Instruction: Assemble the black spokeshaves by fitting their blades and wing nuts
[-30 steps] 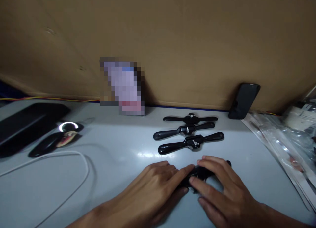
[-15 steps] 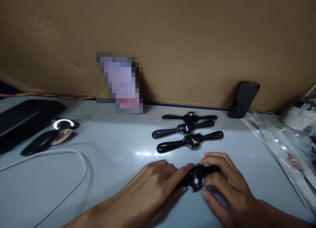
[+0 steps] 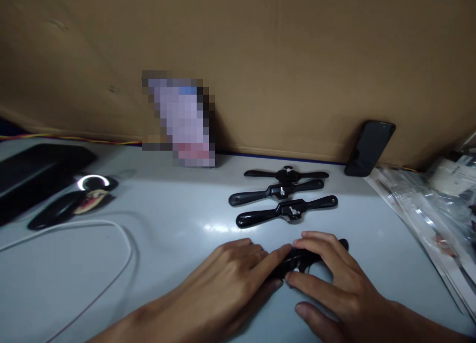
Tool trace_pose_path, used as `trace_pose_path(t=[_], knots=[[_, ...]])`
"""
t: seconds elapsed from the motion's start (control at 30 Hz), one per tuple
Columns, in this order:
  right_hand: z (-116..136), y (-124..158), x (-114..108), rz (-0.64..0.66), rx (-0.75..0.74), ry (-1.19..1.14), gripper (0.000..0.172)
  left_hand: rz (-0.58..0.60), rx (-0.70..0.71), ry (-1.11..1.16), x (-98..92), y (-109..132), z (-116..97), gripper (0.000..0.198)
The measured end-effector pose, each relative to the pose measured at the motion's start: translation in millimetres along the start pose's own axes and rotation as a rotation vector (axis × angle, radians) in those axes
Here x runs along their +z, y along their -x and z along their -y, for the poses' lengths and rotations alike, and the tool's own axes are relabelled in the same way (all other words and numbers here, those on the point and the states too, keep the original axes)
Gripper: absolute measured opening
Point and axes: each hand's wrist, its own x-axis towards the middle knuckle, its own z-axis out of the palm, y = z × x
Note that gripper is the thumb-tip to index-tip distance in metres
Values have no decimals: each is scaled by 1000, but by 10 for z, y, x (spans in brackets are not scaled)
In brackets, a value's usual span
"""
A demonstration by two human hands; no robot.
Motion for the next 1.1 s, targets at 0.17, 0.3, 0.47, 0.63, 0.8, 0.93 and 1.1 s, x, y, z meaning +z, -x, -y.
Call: trace_pose_path(t=[0.17,0.3,0.47,0.63,0.8,0.93,1.1], knots=[[-16,2,45,-108,109,-2,16,-14,10,-36,3,2,5,35],[-23,7,45,-61,69,7,24,11,-7,-5,0,2,3,32],[-4,17,33,-68,28,-5,18,31,-3,1,-8,-1,-2,31],[-13,5,41,-99,117,13,22,-3,-1,-11,-13,-13,2,32],[-1,13,-2,-11,-16,-18,16,42,-6,-2,-22,-10,-3,33],[-14,11,32,-146,132,-8,15,-3,-2,-15,-14,-6,-4,35],[-6,-1,-10,-13,42,-43,24,14,-5,24,-9,-10,6,31]])
